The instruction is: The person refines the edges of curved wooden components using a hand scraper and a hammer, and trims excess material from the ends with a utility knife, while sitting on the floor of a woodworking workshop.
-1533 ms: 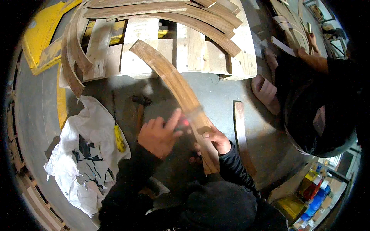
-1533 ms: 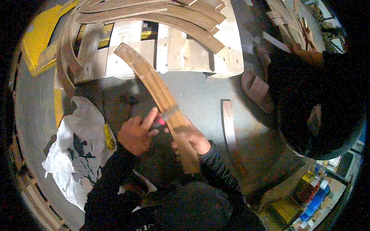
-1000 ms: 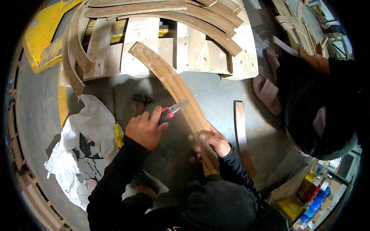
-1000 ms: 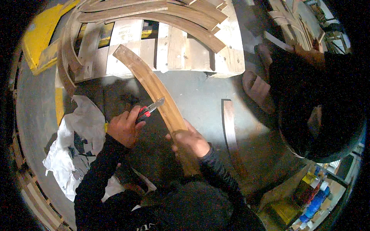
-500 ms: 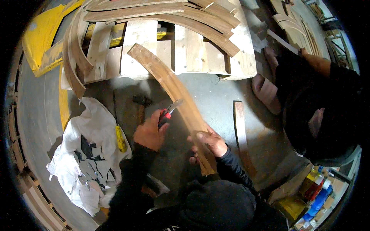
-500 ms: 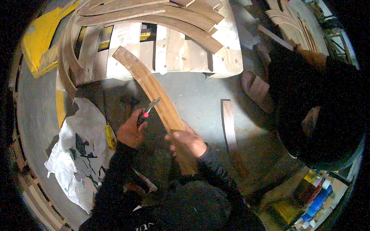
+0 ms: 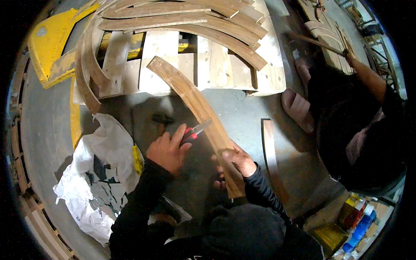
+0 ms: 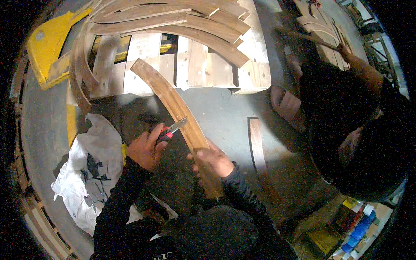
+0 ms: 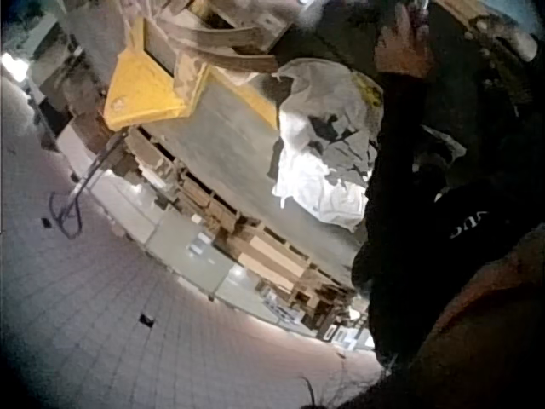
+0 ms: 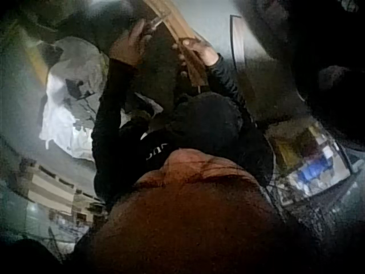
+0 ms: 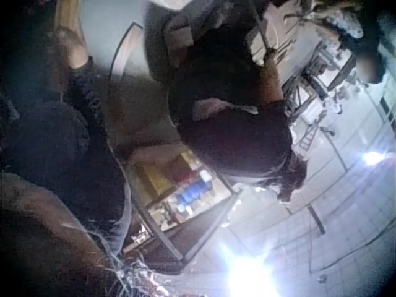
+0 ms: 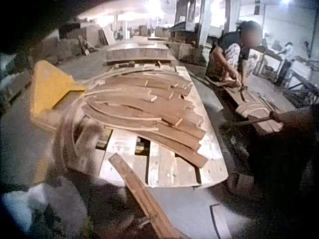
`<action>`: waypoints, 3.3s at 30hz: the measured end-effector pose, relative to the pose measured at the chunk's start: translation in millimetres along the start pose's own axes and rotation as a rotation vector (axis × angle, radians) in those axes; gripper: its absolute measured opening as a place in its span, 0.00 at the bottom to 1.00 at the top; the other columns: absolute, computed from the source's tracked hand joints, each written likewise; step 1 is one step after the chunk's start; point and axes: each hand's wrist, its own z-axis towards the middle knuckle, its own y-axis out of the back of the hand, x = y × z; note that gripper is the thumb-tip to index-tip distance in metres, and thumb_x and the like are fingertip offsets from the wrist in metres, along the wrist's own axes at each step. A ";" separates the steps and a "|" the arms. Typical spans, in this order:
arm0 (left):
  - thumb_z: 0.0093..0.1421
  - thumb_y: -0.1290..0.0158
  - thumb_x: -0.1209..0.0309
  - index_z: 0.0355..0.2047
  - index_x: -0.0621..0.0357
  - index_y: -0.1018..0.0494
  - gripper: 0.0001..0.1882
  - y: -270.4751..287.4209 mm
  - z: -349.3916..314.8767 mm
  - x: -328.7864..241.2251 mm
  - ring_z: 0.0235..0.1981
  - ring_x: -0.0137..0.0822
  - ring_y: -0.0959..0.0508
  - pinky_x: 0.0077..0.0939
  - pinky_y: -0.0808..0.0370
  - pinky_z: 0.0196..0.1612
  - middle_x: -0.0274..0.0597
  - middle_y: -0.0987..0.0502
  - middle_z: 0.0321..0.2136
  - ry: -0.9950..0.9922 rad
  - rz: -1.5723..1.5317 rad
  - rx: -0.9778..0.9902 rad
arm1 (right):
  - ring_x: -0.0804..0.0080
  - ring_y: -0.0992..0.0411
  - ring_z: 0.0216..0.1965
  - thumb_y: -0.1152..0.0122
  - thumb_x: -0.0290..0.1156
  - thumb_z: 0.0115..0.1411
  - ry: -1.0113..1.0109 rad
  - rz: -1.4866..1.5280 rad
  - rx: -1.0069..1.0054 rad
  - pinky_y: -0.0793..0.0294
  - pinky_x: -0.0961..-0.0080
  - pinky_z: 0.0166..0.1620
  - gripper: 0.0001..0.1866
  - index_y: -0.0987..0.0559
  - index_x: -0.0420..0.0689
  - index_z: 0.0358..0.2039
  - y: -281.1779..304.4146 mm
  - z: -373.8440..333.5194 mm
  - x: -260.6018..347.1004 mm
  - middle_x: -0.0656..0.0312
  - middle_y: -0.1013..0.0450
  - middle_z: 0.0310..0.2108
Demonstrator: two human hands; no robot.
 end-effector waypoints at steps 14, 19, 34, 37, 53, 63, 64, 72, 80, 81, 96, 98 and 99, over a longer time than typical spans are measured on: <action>0.61 0.57 0.53 0.51 0.58 0.35 0.25 -57.1 -14.3 11.5 0.19 0.26 0.33 0.21 0.34 0.23 0.33 0.31 0.22 0.492 -1.543 0.292 | 0.69 0.32 0.26 0.49 0.36 0.54 -0.014 -0.083 0.055 0.28 0.72 0.30 0.33 0.47 0.47 0.60 11.8 4.9 -4.6 0.54 0.32 0.38; 0.59 0.55 0.52 0.50 0.59 0.36 0.27 -103.5 -40.9 -1.7 0.22 0.30 0.31 0.26 0.32 0.25 0.38 0.31 0.24 0.713 -1.390 0.081 | 0.67 0.31 0.30 0.47 0.40 0.52 -0.047 -0.047 0.082 0.28 0.69 0.33 0.32 0.44 0.44 0.55 4.2 6.6 -6.9 0.54 0.33 0.40; 0.57 0.53 0.61 0.42 0.64 0.36 0.20 -187.0 -85.1 184.3 0.35 0.54 0.27 0.43 0.32 0.38 0.59 0.29 0.33 0.705 -0.254 -0.191 | 0.64 0.32 0.32 0.60 0.45 0.59 0.010 0.588 0.466 0.27 0.72 0.29 0.32 0.48 0.41 0.59 -0.2 -3.3 -24.6 0.46 0.42 0.55; 0.58 0.55 0.61 0.41 0.65 0.35 0.19 -122.2 -40.7 65.4 0.34 0.55 0.27 0.41 0.31 0.37 0.58 0.28 0.31 0.653 -0.391 -0.441 | 0.71 0.34 0.28 0.62 0.48 0.60 0.011 0.431 0.246 0.31 0.78 0.26 0.30 0.45 0.45 0.59 8.4 -13.1 -17.3 0.50 0.39 0.53; 0.57 0.52 0.65 0.54 0.52 0.37 0.23 9.2 -0.9 21.6 0.19 0.45 0.28 0.36 0.32 0.19 0.46 0.31 0.23 -0.004 -0.029 -0.154 | 0.78 0.43 0.24 0.65 0.59 0.59 -0.224 0.530 0.362 0.37 0.79 0.25 0.32 0.42 0.50 0.57 6.4 5.0 -43.3 0.64 0.36 0.40; 0.52 0.46 0.68 0.56 0.48 0.40 0.29 44.1 -20.0 37.6 0.16 0.45 0.30 0.36 0.34 0.16 0.44 0.34 0.20 -0.111 0.145 -0.012 | 0.78 0.43 0.24 0.64 0.58 0.60 -0.221 0.670 0.446 0.38 0.79 0.25 0.32 0.44 0.49 0.57 10.5 7.6 -47.4 0.63 0.37 0.40; 0.52 0.46 0.69 0.56 0.48 0.40 0.29 45.6 -19.2 40.9 0.16 0.45 0.30 0.35 0.34 0.16 0.44 0.34 0.20 -0.066 0.135 -0.062 | 0.78 0.43 0.24 0.64 0.58 0.60 -0.222 0.656 0.434 0.38 0.79 0.25 0.32 0.44 0.49 0.57 10.2 7.9 -46.5 0.63 0.37 0.40; 0.55 0.49 0.69 0.54 0.55 0.38 0.25 41.0 -28.6 49.2 0.19 0.42 0.27 0.31 0.31 0.20 0.44 0.29 0.25 -0.094 0.017 0.003 | 0.78 0.45 0.23 0.60 0.59 0.58 -0.194 0.557 0.352 0.38 0.82 0.24 0.35 0.44 0.42 0.55 6.5 12.3 -42.7 0.60 0.40 0.36; 0.61 0.58 0.71 0.55 0.57 0.39 0.21 49.9 -24.7 34.5 0.18 0.32 0.27 0.24 0.29 0.24 0.44 0.28 0.18 0.300 -0.476 -0.005 | 0.66 0.30 0.32 0.55 0.52 0.58 -0.106 0.246 0.244 0.26 0.71 0.32 0.33 0.46 0.44 0.57 6.8 21.5 -37.0 0.52 0.35 0.43; 0.61 0.58 0.71 0.55 0.57 0.39 0.21 48.7 -23.1 34.8 0.18 0.32 0.26 0.24 0.29 0.24 0.44 0.27 0.19 0.277 -0.439 -0.009 | 0.65 0.29 0.33 0.54 0.52 0.59 -0.112 0.196 0.239 0.25 0.70 0.33 0.33 0.46 0.44 0.57 7.7 24.1 -33.9 0.51 0.35 0.44; 0.59 0.56 0.73 0.58 0.49 0.43 0.25 32.4 -18.4 42.0 0.32 0.42 0.22 0.30 0.27 0.29 0.50 0.25 0.38 0.195 -0.282 0.027 | 0.71 0.29 0.30 0.61 0.39 0.64 -0.002 -0.213 -0.006 0.26 0.77 0.29 0.18 0.40 0.45 0.51 12.0 30.3 -25.5 0.57 0.33 0.39; 0.60 0.57 0.72 0.59 0.49 0.43 0.24 35.8 -13.9 39.2 0.33 0.40 0.22 0.30 0.28 0.30 0.50 0.25 0.38 0.278 -0.392 0.030 | 0.72 0.30 0.33 0.60 0.40 0.63 0.042 -0.189 0.008 0.26 0.75 0.31 0.20 0.40 0.43 0.52 11.0 32.9 -21.8 0.58 0.35 0.39; 0.61 0.58 0.71 0.59 0.49 0.43 0.24 37.0 -12.4 37.5 0.33 0.39 0.22 0.30 0.28 0.30 0.50 0.25 0.38 0.300 -0.420 0.018 | 0.72 0.31 0.34 0.60 0.40 0.63 0.061 -0.175 0.018 0.27 0.74 0.32 0.21 0.40 0.42 0.52 10.7 36.3 -20.8 0.59 0.35 0.39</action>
